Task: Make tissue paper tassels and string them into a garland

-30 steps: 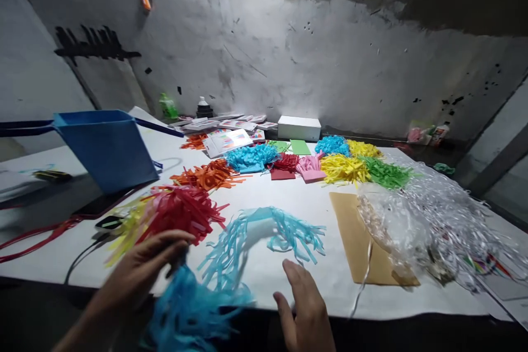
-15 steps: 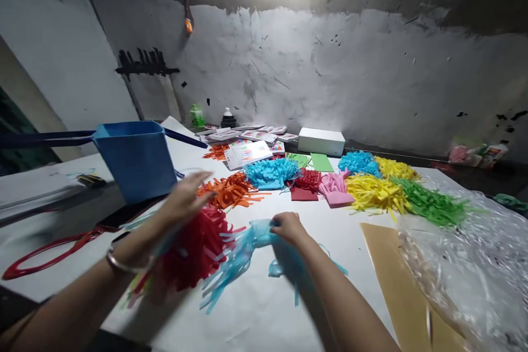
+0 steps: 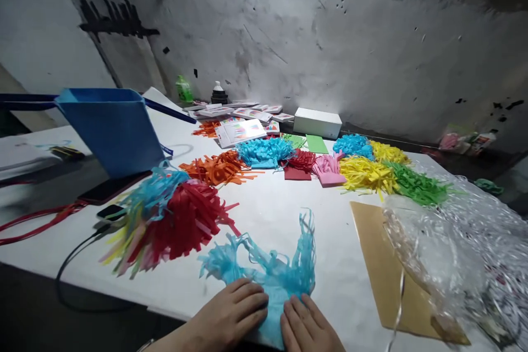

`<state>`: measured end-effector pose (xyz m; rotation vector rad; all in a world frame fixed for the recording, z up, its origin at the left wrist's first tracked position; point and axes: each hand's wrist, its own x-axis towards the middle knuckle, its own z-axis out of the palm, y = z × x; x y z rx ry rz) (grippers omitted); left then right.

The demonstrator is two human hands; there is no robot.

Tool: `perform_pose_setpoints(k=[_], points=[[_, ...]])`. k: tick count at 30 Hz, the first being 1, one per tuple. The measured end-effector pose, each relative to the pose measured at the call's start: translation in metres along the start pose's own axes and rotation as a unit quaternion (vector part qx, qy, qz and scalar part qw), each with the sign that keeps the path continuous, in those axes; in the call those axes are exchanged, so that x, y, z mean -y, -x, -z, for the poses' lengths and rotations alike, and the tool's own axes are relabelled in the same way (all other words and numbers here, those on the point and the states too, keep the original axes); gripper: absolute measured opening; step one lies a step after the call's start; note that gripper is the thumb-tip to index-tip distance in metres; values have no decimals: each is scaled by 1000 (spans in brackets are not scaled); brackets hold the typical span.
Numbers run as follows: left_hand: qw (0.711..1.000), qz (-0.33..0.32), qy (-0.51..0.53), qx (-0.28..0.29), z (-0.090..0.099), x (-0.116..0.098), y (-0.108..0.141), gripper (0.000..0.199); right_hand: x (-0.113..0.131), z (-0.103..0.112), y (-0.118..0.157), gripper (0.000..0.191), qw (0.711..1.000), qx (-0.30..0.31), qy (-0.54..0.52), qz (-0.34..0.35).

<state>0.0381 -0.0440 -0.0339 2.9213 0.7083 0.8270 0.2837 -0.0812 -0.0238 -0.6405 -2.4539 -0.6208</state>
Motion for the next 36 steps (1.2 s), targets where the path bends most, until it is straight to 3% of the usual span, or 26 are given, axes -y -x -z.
perform_pose_setpoints(k=[3, 6, 8, 10, 12, 17, 21, 24, 26, 28, 30, 32, 34, 36], points=[[1000, 2, 28, -9, 6, -10, -2, 10, 15, -1, 8, 23, 994, -7, -42, -105], [996, 81, 46, 7, 8, -11, -14, 12, 23, -5, 3, 14, 956, -18, -88, -279], [991, 127, 40, 23, 7, -9, -22, 14, 24, -9, -3, 15, 931, -24, -95, -353], [988, 149, 31, 27, 6, -8, -26, 15, 24, -11, -8, 9, 923, -18, -98, -371], [989, 144, 24, 13, 7, -7, -25, 17, 23, -13, -11, 20, 930, -11, -102, -354], [999, 39, 32, -1, 20, -16, -7, 22, 22, -14, -17, 50, 933, -33, -24, -358], [1000, -13, 17, 21, 21, -25, -1, 26, 4, -10, -17, 44, 906, -42, 83, -414], [999, 4, 4, -37, 15, -27, -1, 27, -22, 3, 10, 38, 876, 7, 153, -458], [997, 17, 6, -81, 10, -27, -1, 28, -38, 20, 42, 38, 840, 65, 222, -491], [995, 22, 15, -93, 8, -26, -1, 29, -48, 44, 73, 35, 812, 105, 289, -496], [995, 28, 21, -91, 7, -26, -1, 30, -48, 68, 90, 34, 787, 102, 338, -505], [996, 35, 26, -81, 8, -25, -3, 31, -39, 84, 84, 38, 811, 59, 328, -480], [996, 44, 30, -77, 9, -26, -5, 33, -21, 82, 57, 44, 890, 14, 226, -396], [995, 49, 28, -83, 9, -26, -9, 35, 0, 64, 21, 47, 957, 23, 65, -282]])
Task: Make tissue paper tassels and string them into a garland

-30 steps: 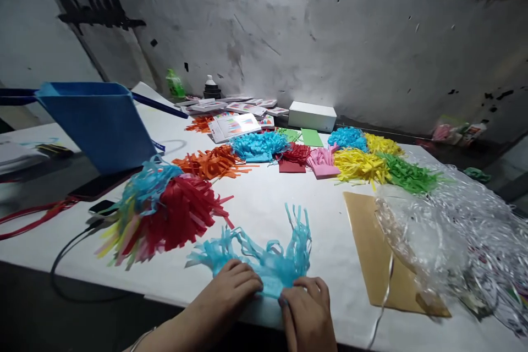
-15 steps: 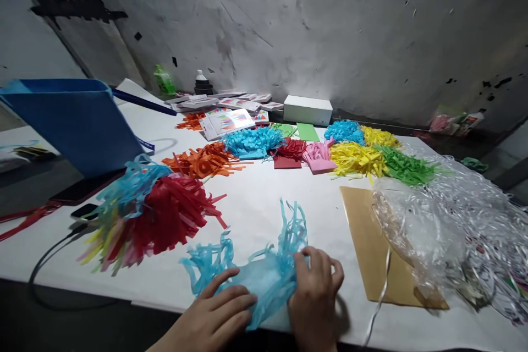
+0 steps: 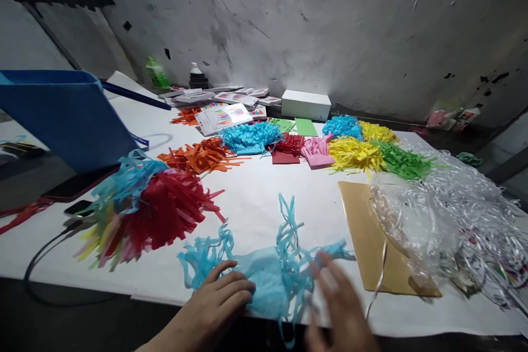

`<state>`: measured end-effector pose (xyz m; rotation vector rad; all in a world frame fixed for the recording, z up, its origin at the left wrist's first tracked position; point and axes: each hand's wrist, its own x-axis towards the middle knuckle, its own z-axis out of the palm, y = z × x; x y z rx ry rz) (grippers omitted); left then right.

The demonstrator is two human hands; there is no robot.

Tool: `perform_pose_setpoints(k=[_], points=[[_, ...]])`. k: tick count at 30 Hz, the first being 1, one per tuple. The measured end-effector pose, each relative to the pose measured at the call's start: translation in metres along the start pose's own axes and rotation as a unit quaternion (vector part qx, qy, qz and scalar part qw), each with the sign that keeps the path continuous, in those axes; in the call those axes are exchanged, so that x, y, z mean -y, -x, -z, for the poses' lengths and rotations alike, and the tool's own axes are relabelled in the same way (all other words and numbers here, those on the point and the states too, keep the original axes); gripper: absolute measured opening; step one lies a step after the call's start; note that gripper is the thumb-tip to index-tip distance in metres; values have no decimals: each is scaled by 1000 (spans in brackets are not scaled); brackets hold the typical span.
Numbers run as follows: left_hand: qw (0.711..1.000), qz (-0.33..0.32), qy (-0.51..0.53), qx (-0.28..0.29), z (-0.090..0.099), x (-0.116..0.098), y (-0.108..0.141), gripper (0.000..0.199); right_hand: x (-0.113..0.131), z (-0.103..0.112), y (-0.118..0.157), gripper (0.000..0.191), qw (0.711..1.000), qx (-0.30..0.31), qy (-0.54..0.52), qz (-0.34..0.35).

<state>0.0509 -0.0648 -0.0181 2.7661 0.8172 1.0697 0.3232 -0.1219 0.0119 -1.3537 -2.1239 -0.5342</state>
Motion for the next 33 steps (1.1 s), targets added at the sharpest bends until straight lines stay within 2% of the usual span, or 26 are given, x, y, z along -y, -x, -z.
perform_pose_setpoints(k=[2, 4, 7, 10, 12, 15, 18, 22, 25, 27, 29, 31, 33], points=[[1000, 2, -7, -1, -1, 0, -1, 36, 36, -23, -15, 43, 992, 11, -62, 106], [1000, 4, -7, 3, -2, 1, 2, 35, 57, -45, -21, 35, 987, -26, -106, 119], [1000, 26, 16, 1, -2, 3, 12, 31, 60, -62, -14, 32, 982, -42, -161, 89], [995, 82, 52, 5, 1, 3, 19, 27, 49, -64, -4, 27, 979, -17, -193, 60], [990, 128, 58, 21, 4, 2, 18, 24, 46, -63, -5, 22, 979, -13, -202, 13], [980, 194, 13, 44, 8, 1, 6, 25, 50, -70, -15, 15, 976, 1, -205, -77], [965, 248, -59, 69, 9, 3, -7, 30, 55, -81, -29, 21, 972, 44, -190, -131], [939, 301, -119, 115, 9, 11, -13, 30, 58, -94, -39, 25, 969, 105, -158, -159], [926, 320, -131, 155, 9, 17, -16, 26, 57, -95, -45, 22, 970, 122, -136, -161], [918, 322, -136, 185, 9, 19, -18, 24, 56, -90, -48, 17, 978, 94, -104, -156], [914, 322, -140, 203, 9, 21, -19, 22, 54, -83, -51, 18, 988, 34, -77, -129], [914, 322, -145, 200, 7, 22, -19, 20, 54, -77, -51, 23, 993, -13, -103, -58], [918, 315, -149, 187, 6, 23, -18, 19, 56, -74, -48, 22, 987, -19, -159, 19]])
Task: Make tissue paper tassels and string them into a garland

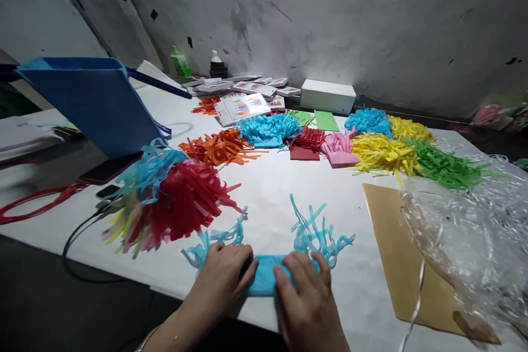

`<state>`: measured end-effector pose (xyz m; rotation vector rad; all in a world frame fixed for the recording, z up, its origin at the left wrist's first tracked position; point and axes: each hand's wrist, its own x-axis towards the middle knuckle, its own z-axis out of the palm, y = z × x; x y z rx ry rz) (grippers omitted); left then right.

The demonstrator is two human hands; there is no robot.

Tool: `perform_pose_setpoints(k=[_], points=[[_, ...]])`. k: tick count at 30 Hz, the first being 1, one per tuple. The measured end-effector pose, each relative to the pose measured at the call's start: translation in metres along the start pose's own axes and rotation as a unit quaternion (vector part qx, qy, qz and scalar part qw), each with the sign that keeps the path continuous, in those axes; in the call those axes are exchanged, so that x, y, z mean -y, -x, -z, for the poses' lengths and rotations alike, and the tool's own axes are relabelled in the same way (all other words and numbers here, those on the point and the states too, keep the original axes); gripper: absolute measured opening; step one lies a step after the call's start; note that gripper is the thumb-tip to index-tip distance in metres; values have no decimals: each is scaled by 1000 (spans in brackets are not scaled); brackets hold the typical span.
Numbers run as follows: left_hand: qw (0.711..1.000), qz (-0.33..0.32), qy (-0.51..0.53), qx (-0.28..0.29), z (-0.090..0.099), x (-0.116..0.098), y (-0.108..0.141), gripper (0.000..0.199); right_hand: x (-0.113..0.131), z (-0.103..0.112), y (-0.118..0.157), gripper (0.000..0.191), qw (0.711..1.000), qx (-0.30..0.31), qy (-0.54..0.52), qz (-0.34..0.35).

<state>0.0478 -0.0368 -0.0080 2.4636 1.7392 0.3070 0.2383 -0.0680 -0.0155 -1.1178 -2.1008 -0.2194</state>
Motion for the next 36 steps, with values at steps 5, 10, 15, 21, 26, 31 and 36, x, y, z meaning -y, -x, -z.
perform_pose_setpoints(k=[5, 10, 15, 21, 26, 31, 36], points=[[993, -52, 38, -101, 0, 5, 7, 9, 9, -8, 7, 25, 999, 12, -26, 16], [954, -200, 105, -198, -2, 3, 22, 14, 16, 1, 5, 21, 997, 16, -63, -41], [948, -223, 135, -181, -10, 2, 31, 24, 21, 3, 10, 23, 998, 45, -34, -11], [956, -202, 143, -157, -7, 12, 33, 20, 10, 1, 30, 32, 998, 23, -34, -50], [980, -112, 115, -113, -3, 8, 27, 22, 4, -6, 24, 28, 989, 76, 27, -123], [991, -61, 64, -102, -3, 6, 14, 9, 0, -14, 13, 18, 987, 77, 100, -102], [968, -209, 100, -97, -2, 11, 18, 18, 5, 1, 9, 23, 998, 54, -34, 2]])
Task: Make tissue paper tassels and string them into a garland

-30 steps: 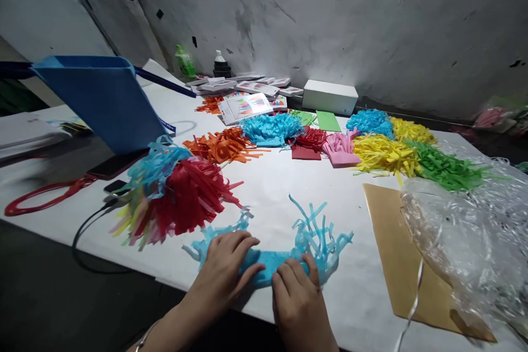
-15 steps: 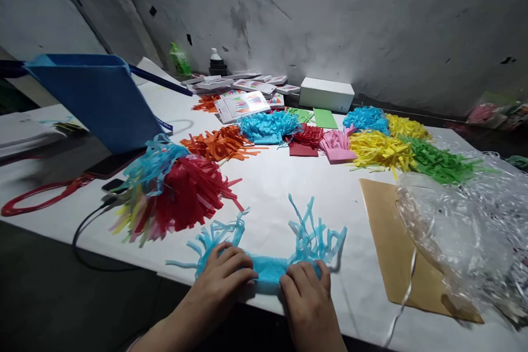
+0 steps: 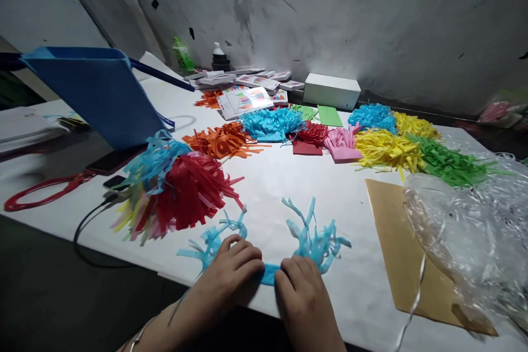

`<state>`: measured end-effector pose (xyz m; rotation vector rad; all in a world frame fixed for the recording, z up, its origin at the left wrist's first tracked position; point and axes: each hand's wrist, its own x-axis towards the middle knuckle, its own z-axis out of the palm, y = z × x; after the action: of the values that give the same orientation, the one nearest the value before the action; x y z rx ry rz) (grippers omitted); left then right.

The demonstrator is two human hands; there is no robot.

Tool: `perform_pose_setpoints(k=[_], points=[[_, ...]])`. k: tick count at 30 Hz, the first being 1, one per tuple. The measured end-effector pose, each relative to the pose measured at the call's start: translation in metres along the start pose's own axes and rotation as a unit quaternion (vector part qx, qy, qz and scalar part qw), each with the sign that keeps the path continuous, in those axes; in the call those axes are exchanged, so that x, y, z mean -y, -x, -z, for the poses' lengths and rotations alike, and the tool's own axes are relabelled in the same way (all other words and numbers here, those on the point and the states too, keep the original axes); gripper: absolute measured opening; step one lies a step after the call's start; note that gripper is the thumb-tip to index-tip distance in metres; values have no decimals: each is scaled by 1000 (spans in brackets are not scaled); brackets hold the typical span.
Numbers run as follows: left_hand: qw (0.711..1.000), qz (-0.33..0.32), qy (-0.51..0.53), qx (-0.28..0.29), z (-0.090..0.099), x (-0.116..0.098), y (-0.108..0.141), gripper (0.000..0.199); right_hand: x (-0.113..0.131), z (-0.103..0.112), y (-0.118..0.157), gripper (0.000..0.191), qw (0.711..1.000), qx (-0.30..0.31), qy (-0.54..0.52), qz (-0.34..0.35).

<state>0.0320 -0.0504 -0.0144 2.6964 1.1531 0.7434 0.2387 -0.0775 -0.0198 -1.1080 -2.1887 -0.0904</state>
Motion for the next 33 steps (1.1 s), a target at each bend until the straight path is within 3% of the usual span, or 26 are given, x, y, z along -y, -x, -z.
perform_pose_setpoints(k=[2, 6, 9, 15, 20, 25, 29, 33], points=[[999, -25, 16, 18, 3, -3, 6, 7, 2, 8, 4, 17, 999, 23, -17, 30], [997, -65, 34, 11, 6, -11, 16, 11, 3, 14, 22, 19, 998, 12, 7, 65], [996, -73, 58, -9, 6, -14, 20, 18, 4, 14, 34, 17, 998, 27, 1, 49], [993, 6, 118, -22, 7, -19, 20, 18, 10, 18, 39, 13, 998, 25, -41, -47], [993, 82, 88, 2, 8, -23, 15, 12, 20, 8, 38, 14, 991, -23, -6, -134], [997, -27, 65, 0, 3, -17, 14, 19, 21, 5, 42, 31, 999, -5, -11, -49], [994, -87, 56, -35, -3, -10, 21, 15, 14, 9, 47, 16, 999, -9, 15, 27], [992, -66, 94, -58, -10, -11, 27, 19, 18, 8, 51, 15, 999, -31, -10, -24]])
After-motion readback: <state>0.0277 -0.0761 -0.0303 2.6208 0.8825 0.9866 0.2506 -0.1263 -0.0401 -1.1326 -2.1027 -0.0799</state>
